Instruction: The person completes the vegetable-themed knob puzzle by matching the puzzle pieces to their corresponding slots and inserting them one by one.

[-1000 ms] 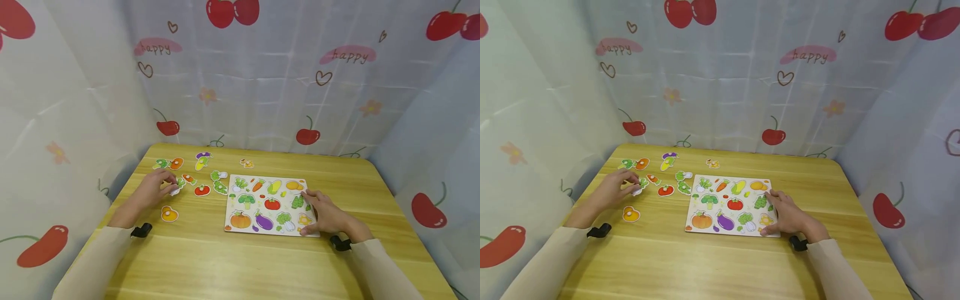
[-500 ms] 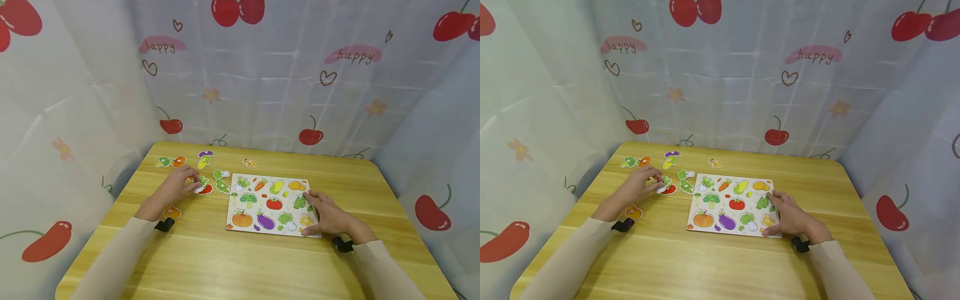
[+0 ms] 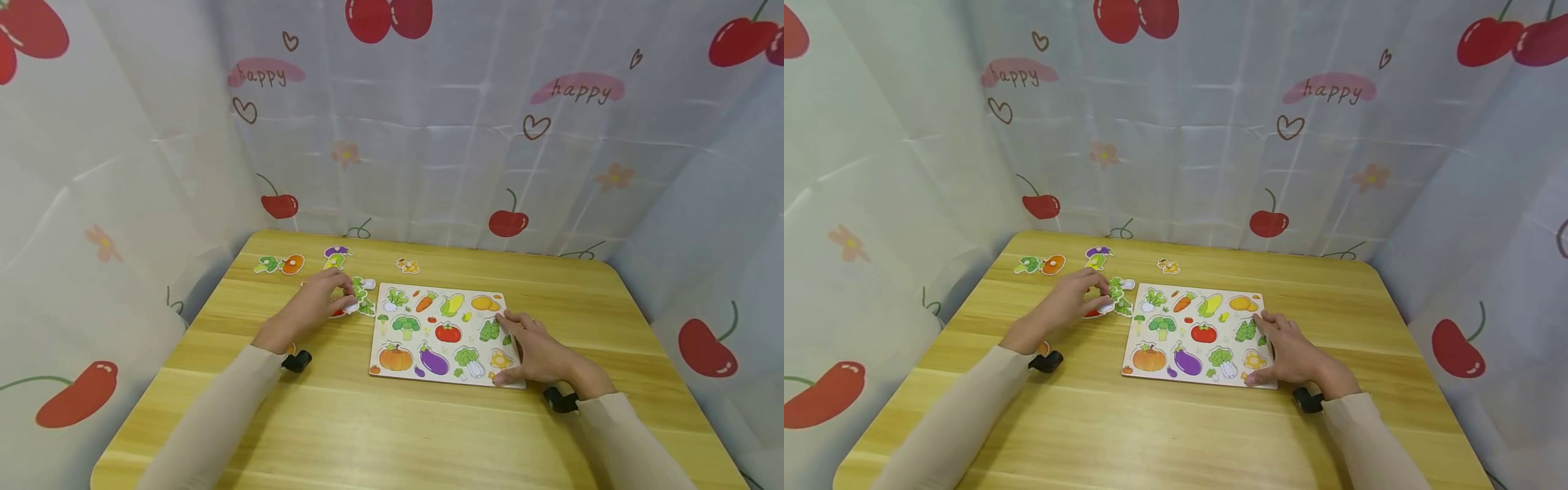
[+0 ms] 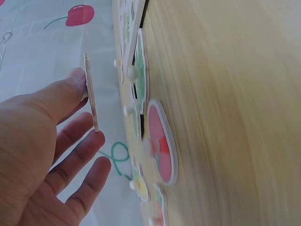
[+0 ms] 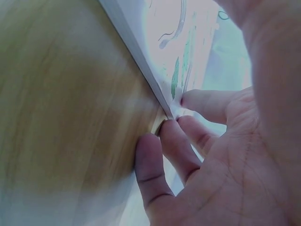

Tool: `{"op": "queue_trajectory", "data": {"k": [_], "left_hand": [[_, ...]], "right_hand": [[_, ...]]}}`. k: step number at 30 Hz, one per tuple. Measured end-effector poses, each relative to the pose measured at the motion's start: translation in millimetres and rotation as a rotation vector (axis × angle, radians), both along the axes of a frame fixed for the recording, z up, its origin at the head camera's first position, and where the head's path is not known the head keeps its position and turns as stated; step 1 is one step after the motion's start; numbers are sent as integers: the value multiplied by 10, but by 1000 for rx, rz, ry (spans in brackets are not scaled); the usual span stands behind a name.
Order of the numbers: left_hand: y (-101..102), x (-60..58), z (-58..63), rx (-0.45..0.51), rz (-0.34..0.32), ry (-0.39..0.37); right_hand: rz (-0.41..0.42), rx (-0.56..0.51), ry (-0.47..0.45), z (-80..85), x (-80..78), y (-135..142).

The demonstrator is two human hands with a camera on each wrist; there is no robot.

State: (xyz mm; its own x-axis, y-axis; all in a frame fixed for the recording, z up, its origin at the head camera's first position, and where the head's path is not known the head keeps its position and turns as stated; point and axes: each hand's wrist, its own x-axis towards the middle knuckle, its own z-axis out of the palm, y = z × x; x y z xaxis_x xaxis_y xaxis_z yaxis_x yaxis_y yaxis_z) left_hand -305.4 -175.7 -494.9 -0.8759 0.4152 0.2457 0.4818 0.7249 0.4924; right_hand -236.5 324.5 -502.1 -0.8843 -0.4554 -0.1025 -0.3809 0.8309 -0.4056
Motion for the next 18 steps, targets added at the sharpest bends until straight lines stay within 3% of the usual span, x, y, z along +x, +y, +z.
{"op": "queue_trajectory", "data": {"k": [18], "left_hand": [[603, -205, -86, -24, -43, -49]], "right_hand": [[2, -29, -11, 43, 14, -7]]}}
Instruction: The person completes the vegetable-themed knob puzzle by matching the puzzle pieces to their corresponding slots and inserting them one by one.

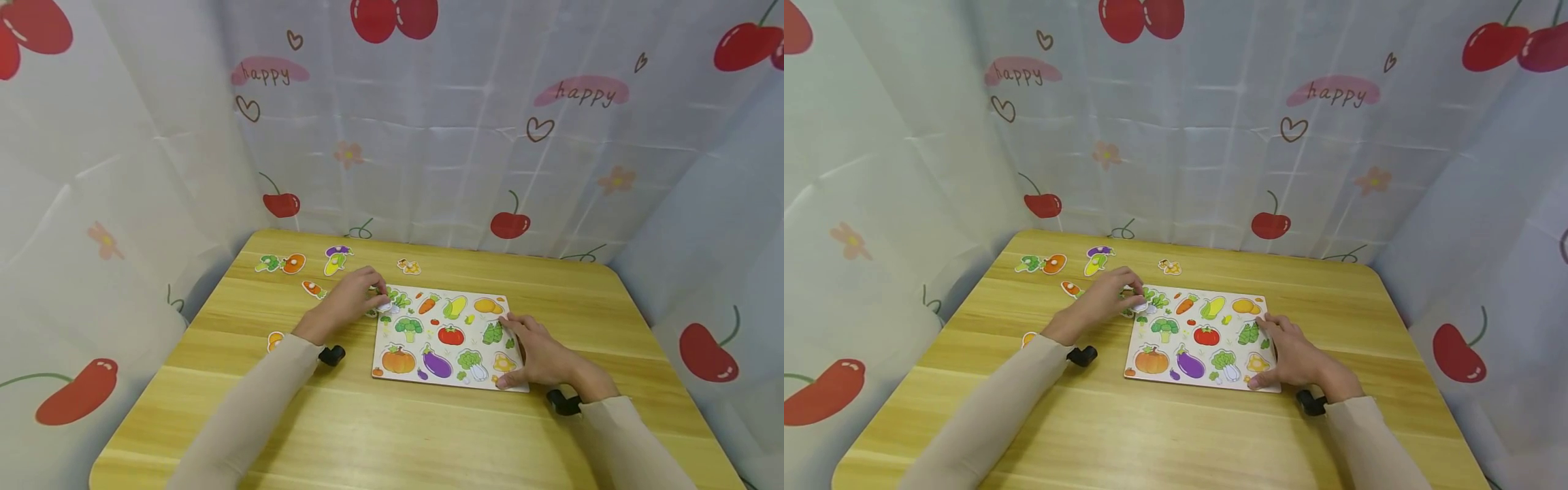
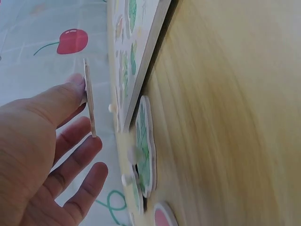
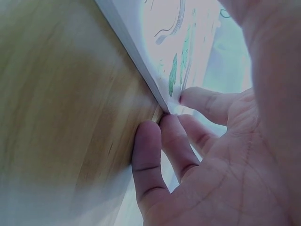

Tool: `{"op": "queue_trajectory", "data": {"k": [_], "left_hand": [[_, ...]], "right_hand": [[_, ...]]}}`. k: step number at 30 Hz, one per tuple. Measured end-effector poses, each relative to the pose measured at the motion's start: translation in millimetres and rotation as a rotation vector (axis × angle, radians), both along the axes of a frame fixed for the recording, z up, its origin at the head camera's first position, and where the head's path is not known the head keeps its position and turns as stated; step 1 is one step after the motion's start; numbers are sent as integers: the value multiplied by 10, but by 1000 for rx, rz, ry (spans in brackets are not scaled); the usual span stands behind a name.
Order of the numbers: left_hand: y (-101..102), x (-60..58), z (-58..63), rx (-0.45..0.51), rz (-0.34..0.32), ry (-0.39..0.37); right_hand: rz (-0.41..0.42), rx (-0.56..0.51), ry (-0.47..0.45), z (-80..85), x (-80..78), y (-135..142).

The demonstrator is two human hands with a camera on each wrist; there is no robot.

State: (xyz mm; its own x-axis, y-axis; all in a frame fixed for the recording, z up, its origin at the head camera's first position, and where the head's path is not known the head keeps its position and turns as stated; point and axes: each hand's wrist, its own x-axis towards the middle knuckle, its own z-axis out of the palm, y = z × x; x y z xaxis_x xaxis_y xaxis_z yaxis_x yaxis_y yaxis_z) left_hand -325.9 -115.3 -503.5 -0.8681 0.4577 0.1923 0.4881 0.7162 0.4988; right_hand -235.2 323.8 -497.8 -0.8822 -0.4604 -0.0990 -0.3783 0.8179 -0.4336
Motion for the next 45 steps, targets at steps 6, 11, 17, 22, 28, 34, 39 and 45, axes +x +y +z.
{"op": "queue_trajectory", "data": {"k": [6, 11, 17, 22, 28, 34, 39, 45], "left_hand": [[161, -62, -40, -43, -13, 5], [242, -83, -71, -42, -20, -28], [276, -116, -142, -74, -23, -10], [314, -144, -171, -99, -27, 1], [349, -166, -171, -112, -4, -3], [377, -169, -143, -116, -1, 21], [379, -178, -137, -105, 1, 16], [376, -166, -121, -73, 9, -3]], "right_hand": [[0, 10, 4, -17, -14, 13], [4, 14, 4, -13, -13, 9], [3, 19, -3, -20, -10, -5], [2, 20, -3, -29, -4, -10], [2, 20, 4, -33, -10, -12], [0, 20, 4, -20, -9, -17], [-1, 25, 3, -11, -1, -27], [-2, 28, -2, -17, -4, -30]]}}
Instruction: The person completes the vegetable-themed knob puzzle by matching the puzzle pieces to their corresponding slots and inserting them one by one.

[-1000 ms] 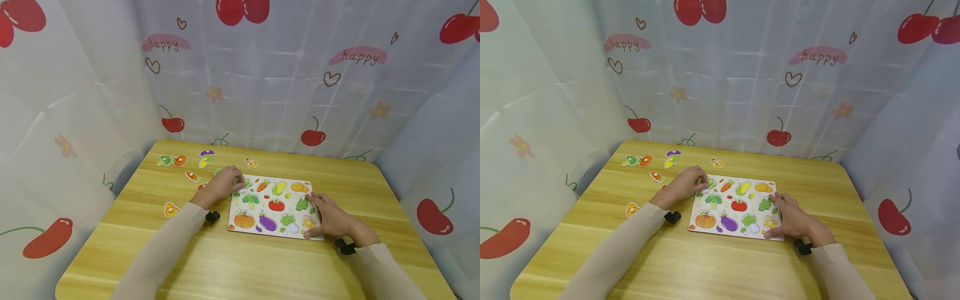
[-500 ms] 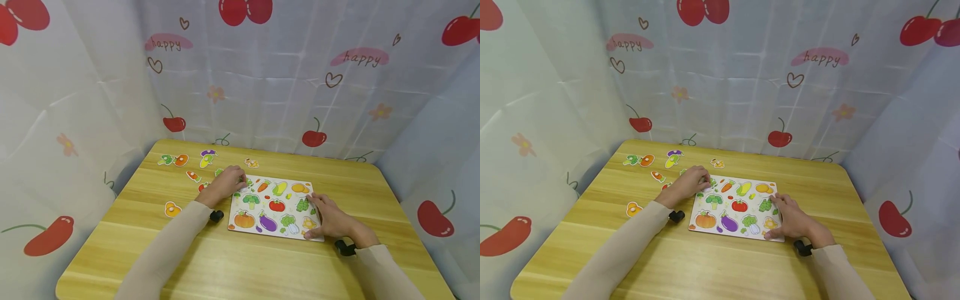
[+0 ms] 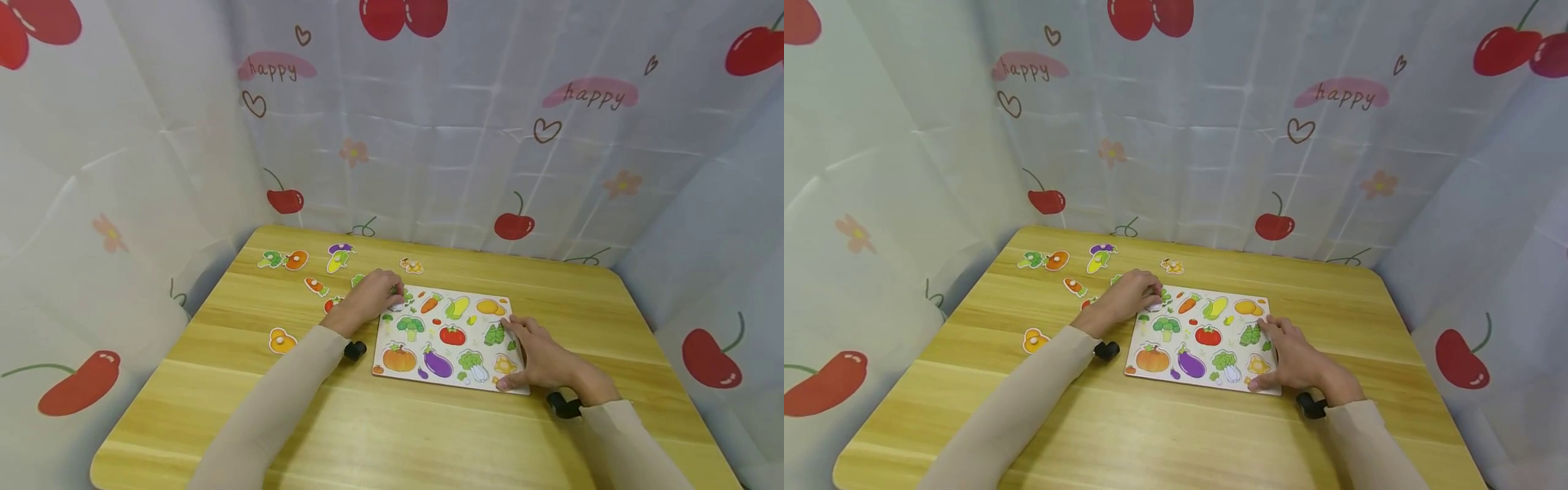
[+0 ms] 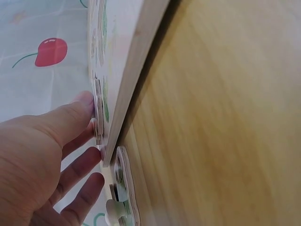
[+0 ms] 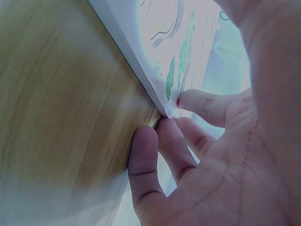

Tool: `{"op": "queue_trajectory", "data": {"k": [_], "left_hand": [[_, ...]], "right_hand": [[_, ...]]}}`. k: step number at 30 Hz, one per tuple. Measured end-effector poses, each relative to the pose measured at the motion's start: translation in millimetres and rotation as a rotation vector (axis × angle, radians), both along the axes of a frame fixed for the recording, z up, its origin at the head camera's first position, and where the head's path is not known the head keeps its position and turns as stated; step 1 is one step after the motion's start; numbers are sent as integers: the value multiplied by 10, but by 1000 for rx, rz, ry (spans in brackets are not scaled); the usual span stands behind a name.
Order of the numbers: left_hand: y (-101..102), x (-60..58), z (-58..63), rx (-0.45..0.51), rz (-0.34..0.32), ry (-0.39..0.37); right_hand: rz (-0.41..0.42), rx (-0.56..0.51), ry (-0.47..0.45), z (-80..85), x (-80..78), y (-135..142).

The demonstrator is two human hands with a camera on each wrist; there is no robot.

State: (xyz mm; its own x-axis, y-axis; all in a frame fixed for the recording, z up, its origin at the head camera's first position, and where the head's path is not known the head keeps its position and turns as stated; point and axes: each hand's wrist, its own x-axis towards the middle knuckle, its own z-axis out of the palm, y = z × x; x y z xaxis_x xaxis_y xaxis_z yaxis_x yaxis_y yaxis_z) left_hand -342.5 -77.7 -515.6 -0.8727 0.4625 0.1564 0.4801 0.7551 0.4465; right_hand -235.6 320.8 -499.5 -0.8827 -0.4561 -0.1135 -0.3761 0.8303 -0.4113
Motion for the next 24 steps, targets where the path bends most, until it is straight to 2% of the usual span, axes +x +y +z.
{"op": "queue_trajectory", "data": {"k": [7, 19, 24], "left_hand": [[-23, -2, 29, 10, -6, -23], [-63, -45, -2, 6, -55, -52], [-37, -41, -4, -11, -60, -36]], "right_hand": [[-2, 3, 2, -13, -13, 4], [4, 7, 1, 0, -16, -4], [2, 3, -6, -1, -11, -5]]}}
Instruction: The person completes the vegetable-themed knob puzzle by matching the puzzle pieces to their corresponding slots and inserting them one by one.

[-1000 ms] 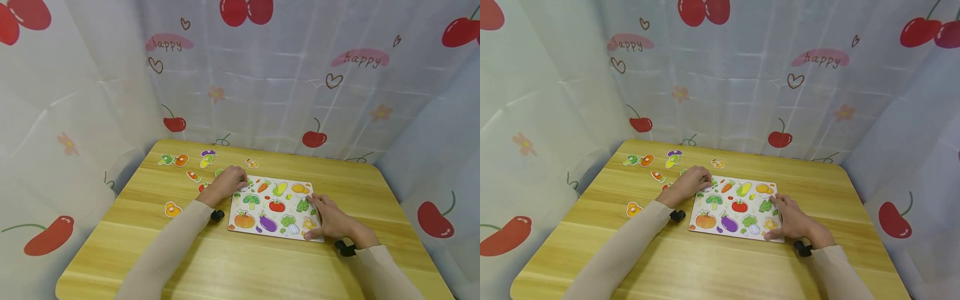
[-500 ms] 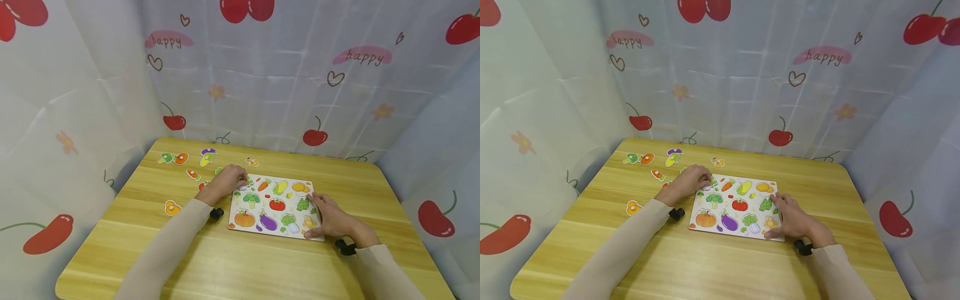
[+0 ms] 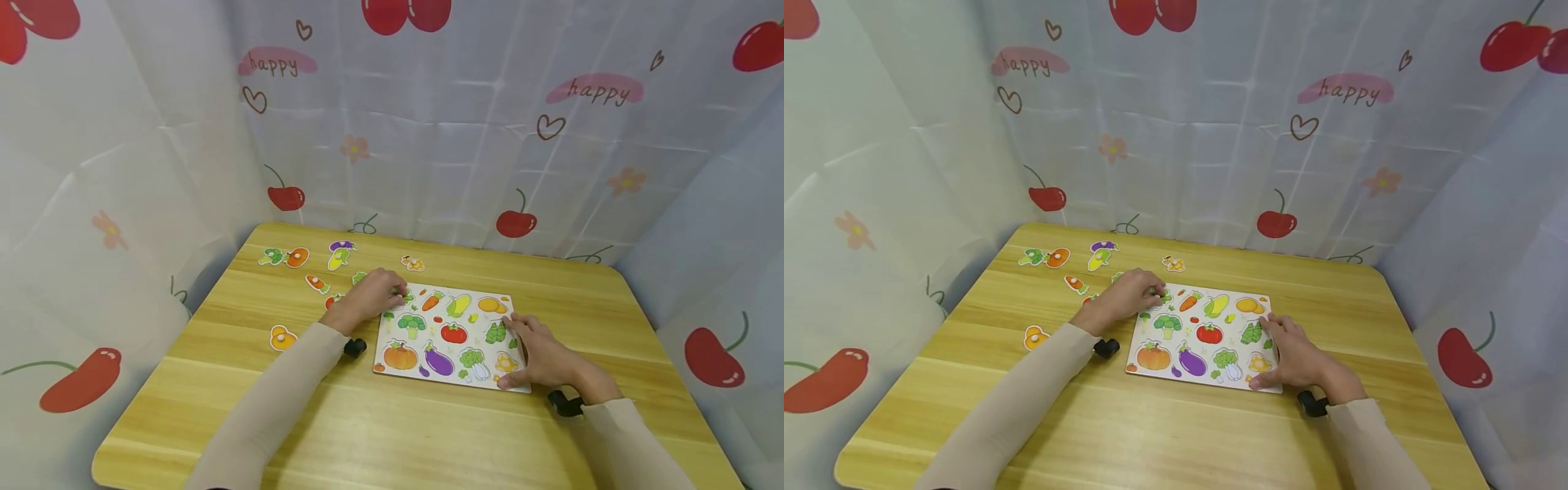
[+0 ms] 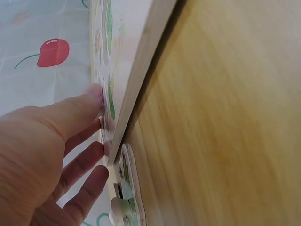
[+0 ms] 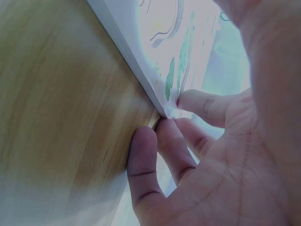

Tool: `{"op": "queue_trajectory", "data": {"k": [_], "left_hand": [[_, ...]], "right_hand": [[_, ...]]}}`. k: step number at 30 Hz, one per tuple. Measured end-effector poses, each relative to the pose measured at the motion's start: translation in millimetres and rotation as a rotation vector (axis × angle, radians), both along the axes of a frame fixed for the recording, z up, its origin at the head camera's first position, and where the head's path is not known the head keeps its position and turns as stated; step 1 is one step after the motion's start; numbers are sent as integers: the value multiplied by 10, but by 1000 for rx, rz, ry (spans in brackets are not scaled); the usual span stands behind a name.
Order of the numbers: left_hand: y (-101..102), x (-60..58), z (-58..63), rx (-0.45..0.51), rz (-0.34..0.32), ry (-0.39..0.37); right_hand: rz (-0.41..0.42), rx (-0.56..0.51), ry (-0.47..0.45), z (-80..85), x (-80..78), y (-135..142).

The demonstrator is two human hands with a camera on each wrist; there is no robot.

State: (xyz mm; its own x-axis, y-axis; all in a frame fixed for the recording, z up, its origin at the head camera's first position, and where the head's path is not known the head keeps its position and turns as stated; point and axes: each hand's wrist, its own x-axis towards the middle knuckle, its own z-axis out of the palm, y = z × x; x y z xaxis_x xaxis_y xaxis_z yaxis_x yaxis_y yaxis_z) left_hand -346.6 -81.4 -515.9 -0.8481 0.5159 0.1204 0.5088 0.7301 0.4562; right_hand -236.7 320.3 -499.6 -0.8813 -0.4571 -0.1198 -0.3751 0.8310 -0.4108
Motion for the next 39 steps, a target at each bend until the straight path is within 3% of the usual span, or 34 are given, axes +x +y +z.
{"op": "queue_trajectory", "data": {"k": [15, 22, 29, 39], "left_hand": [[36, 32, 30, 7, 7, 12], [-25, 53, 46, 52, 21, 9], [-194, 110, 104, 61, 63, 30], [-594, 153, 211, 40, 119, 63]], "right_hand": [[-4, 4, -5, 2, 3, 12], [-2, -4, -6, 11, 5, 6], [2, -7, 0, 0, 8, 8], [9, -13, 6, 1, 9, 16]]}}
